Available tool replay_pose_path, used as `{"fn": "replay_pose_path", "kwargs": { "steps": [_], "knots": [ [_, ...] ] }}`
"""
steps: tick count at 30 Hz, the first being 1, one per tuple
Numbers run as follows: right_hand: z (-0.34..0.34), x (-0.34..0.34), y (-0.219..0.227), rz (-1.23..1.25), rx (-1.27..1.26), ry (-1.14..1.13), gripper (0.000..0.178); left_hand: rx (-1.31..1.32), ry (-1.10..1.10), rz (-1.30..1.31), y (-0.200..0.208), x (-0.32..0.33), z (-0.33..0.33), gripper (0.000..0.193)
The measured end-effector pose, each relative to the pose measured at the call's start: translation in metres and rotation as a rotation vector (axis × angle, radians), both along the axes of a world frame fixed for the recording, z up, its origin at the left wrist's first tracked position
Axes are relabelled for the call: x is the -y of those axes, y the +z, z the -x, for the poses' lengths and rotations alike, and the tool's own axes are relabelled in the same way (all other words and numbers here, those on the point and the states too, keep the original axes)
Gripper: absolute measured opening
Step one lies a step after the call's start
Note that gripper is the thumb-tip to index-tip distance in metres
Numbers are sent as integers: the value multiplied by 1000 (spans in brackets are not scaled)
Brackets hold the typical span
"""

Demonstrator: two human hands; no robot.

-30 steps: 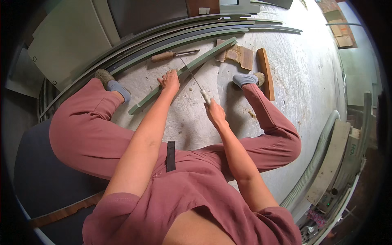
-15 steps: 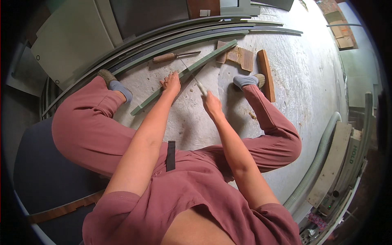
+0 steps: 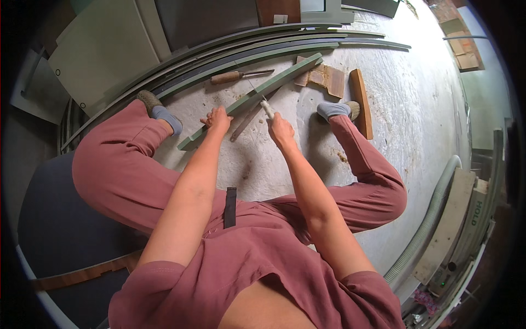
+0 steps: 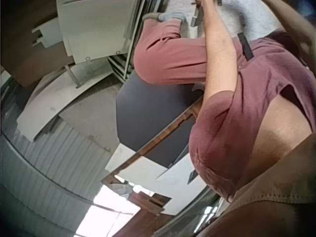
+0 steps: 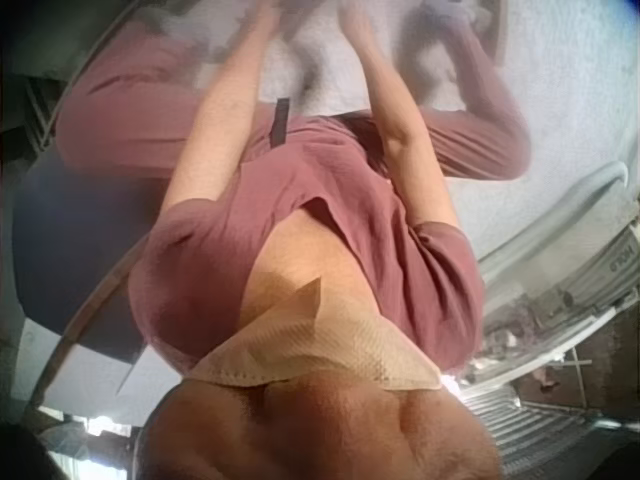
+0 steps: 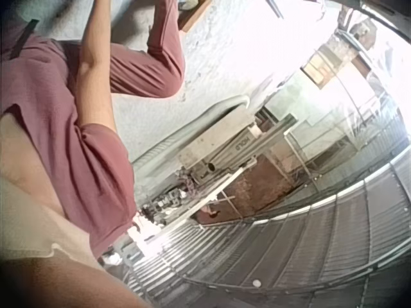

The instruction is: Sawing a thin curved piece of wood while sitting on the floor of a woodworking workshop.

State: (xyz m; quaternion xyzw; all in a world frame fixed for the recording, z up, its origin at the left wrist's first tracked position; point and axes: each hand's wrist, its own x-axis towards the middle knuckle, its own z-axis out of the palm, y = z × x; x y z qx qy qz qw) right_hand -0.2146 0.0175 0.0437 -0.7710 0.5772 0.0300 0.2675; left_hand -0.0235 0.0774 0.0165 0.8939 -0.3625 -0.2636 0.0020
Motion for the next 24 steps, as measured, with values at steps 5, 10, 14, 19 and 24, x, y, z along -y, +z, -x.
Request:
{"fn": "replay_pose_path", "kwargs": {
  "steps": [5, 10, 14, 19, 24],
  "knots": [
    [53, -40, 14, -92, -41, -11, 28, -69, 24, -53, -7, -2, -6, 35],
    [28, -15, 10, -37, -25, 21, 30, -61, 2, -26, -2, 2, -5, 35],
    [-3, 19, 5, -10, -66, 42, 30, -73, -5, -45, 1, 0, 4, 35],
    [16, 1, 9, -62, -85, 47, 31, -107, 7, -67, -3, -3, 0, 36],
    [67, -36, 23, -158, -91, -3, 30, -88, 32, -70, -3, 1, -7, 33]
  ]
}}
